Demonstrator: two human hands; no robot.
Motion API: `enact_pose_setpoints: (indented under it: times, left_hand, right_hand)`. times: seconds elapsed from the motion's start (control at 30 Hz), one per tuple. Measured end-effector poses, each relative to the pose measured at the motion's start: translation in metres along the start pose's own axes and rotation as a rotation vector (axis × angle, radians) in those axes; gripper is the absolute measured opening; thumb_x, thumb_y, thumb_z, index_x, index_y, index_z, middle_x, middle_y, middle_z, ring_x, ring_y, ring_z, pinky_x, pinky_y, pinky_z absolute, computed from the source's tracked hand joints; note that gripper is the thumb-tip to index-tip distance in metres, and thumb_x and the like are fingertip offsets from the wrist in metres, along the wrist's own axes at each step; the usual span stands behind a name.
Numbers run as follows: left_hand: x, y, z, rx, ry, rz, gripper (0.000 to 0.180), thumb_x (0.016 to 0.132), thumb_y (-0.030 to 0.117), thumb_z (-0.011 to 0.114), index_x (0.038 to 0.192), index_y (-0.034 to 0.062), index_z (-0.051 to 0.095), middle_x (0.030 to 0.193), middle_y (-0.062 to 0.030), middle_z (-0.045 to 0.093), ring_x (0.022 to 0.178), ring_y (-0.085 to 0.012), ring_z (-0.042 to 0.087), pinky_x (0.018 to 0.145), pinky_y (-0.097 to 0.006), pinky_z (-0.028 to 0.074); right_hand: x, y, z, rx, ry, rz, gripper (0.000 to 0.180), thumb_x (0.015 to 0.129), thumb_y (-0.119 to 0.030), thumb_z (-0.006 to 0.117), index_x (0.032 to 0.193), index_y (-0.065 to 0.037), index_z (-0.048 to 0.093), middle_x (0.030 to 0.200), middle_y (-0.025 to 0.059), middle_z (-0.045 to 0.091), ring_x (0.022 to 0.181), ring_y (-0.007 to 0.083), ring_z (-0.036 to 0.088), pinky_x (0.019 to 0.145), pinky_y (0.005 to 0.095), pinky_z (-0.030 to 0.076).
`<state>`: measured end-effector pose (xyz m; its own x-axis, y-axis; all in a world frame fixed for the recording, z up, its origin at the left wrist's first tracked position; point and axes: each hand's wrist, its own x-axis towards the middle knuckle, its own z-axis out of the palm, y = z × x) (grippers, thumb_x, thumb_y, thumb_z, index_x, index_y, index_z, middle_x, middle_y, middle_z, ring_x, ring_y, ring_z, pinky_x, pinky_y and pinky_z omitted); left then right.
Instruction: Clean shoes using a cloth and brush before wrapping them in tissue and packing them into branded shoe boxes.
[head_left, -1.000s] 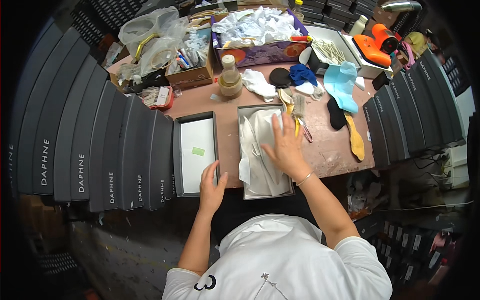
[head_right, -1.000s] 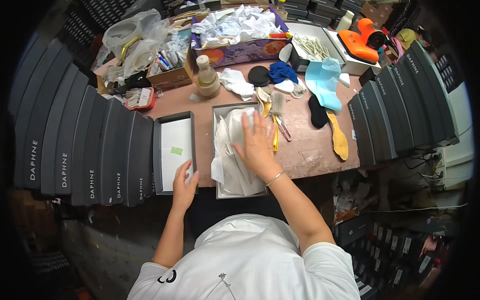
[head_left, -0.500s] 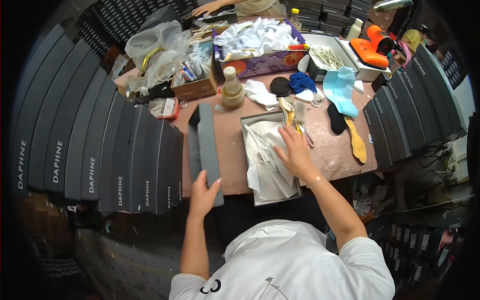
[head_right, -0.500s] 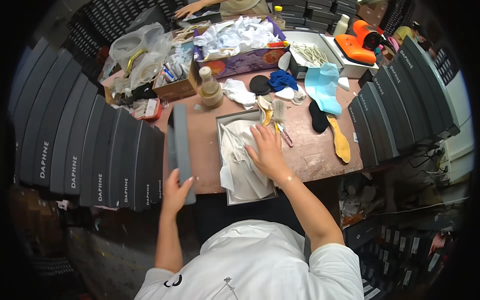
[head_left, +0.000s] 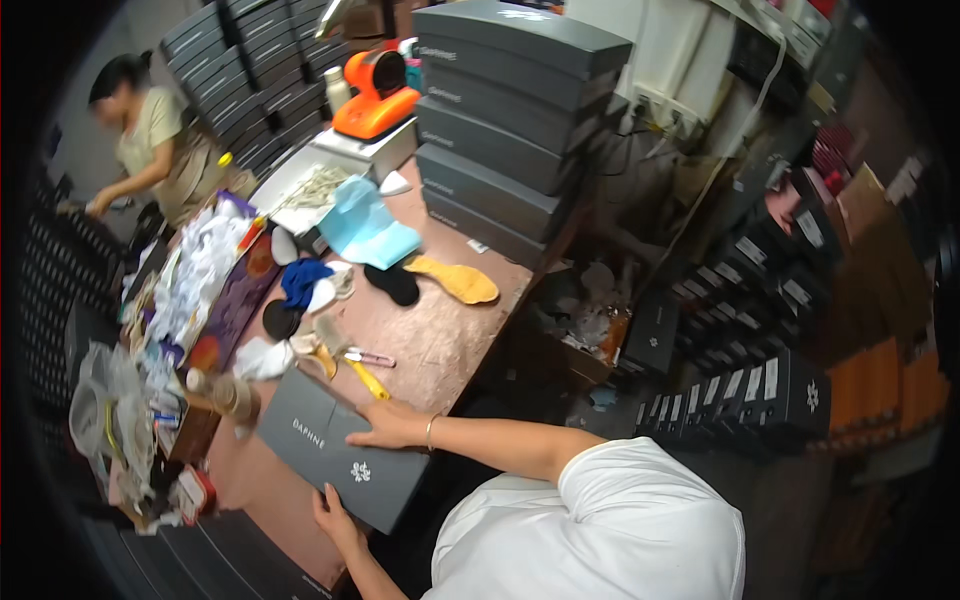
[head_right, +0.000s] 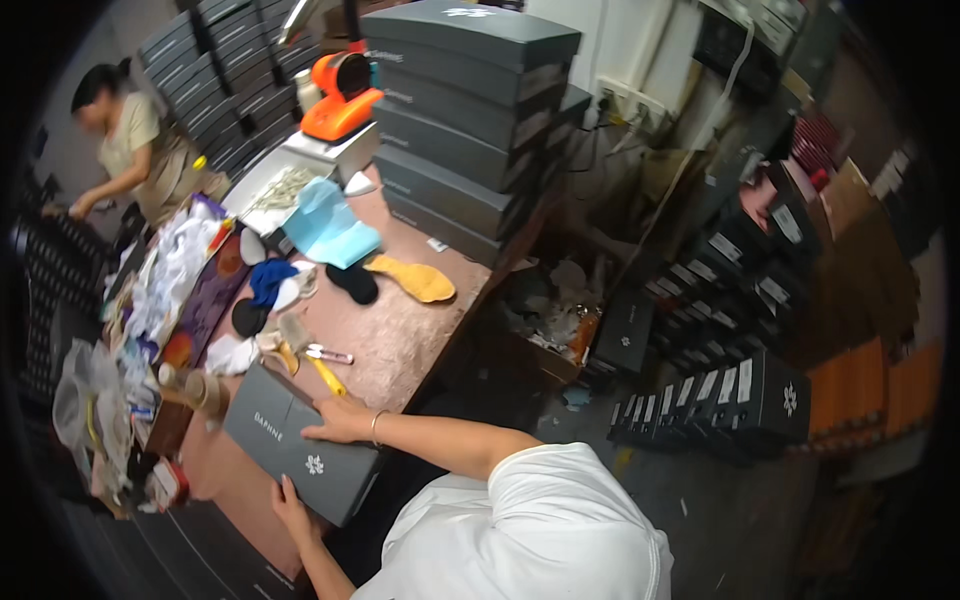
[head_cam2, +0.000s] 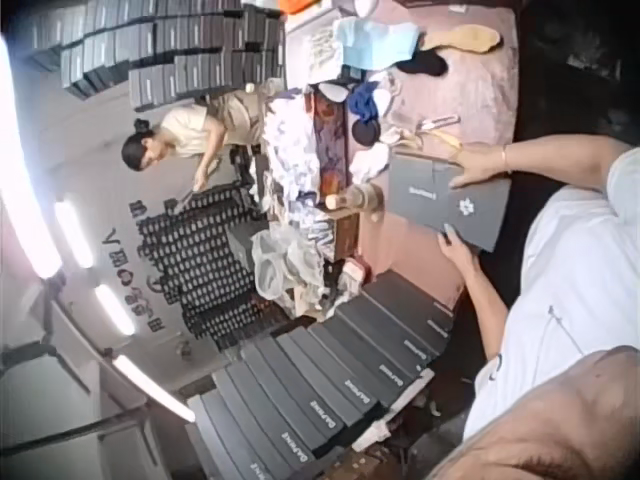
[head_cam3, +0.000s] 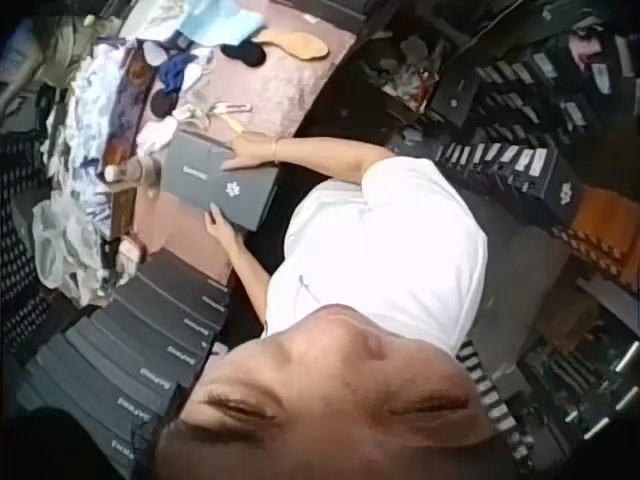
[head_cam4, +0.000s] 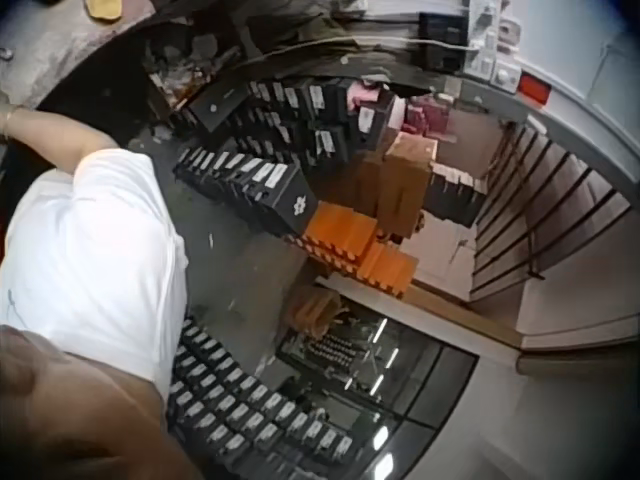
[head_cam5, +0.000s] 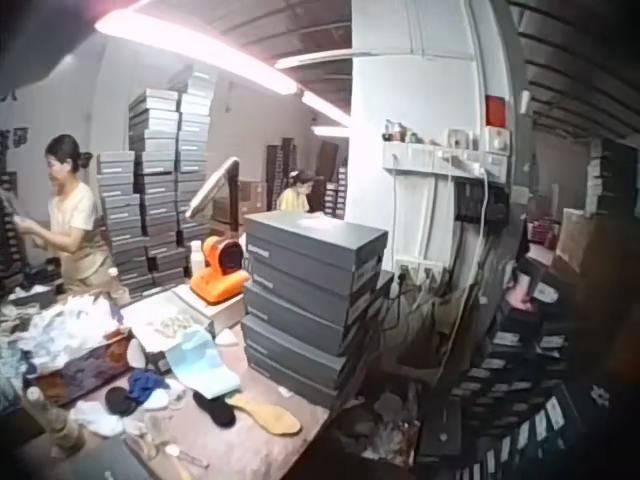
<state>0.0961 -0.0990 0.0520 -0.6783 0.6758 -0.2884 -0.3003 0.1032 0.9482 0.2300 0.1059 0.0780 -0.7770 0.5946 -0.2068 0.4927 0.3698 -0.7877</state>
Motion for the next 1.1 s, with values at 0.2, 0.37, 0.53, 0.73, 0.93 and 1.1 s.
enact_pose_setpoints:
  times: [0.2,0.37,0.53,0.73,0.93,1.1]
  left_hand:
    - [0.004,-0.009,-0.005,-0.270,-0.081,-0.351,0.072,0.088,0.050,0.056,0.137,0.0008,0.038,0.131,-0.0169,0.049,0.116,-0.0291,0.051,0.095,-0.043,0.045]
    - [-0.029,0.054,0.058,-0.514,-0.243,0.001,0.069,0.089,0.050,0.051,0.138,0.0031,0.039,0.132,-0.0134,0.049,0.117,-0.0279,0.052,0.098,-0.042,0.045]
    - [-0.010,0.179,0.177,-0.597,-0.327,0.258,0.061,0.091,0.049,0.049,0.135,0.0060,0.042,0.126,-0.0097,0.053,0.114,-0.0260,0.054,0.094,-0.042,0.048]
    - [-0.052,0.206,0.364,-0.081,-0.822,0.683,0.105,0.072,0.035,0.081,0.150,0.0138,0.014,0.143,-0.0126,0.036,0.129,-0.0298,0.040,0.100,-0.045,0.040]
    - [-0.047,0.207,0.319,0.423,-1.042,0.835,0.082,0.077,0.021,0.077,0.144,0.0018,0.033,0.146,-0.0172,0.033,0.123,-0.0283,0.050,0.098,-0.041,0.045]
    - [-0.065,0.263,0.308,0.402,-0.841,1.091,0.031,0.089,0.018,0.064,0.110,-0.0042,0.064,0.104,-0.0177,0.066,0.094,-0.0261,0.064,0.083,-0.037,0.050]
  right_hand:
    - [-0.001,0.031,0.020,0.390,-0.050,-0.079,0.088,0.081,-0.058,0.062,0.139,0.004,0.039,0.136,0.0310,0.040,0.130,0.0389,0.039,0.109,0.0387,0.031]
    - [-0.056,-0.017,-0.081,0.727,-0.065,-0.373,0.095,0.080,-0.056,0.067,0.149,-0.009,0.022,0.147,0.0188,0.028,0.135,0.0304,0.031,0.109,0.0392,0.029]
    - [-0.117,-0.024,-0.153,1.285,0.006,-0.706,0.130,0.066,-0.054,0.081,0.151,-0.014,-0.009,0.156,0.0097,0.009,0.142,0.0237,0.019,0.114,0.0407,0.019]
    - [-0.130,0.050,-0.204,1.555,0.771,-0.818,0.057,0.087,-0.043,0.064,0.128,-0.007,0.048,0.126,0.0064,0.055,0.114,0.0197,0.056,0.093,0.0357,0.050]
    - [-0.207,0.048,-0.434,0.750,1.746,-0.775,0.065,0.084,-0.034,0.069,0.132,0.000,0.041,0.122,0.0094,0.053,0.111,0.0190,0.051,0.097,0.0319,0.041]
    - [-0.199,0.076,-0.538,-0.078,1.800,-0.747,0.092,0.076,-0.029,0.078,0.142,0.003,0.022,0.133,0.0183,0.044,0.120,0.0238,0.044,0.103,0.0324,0.034]
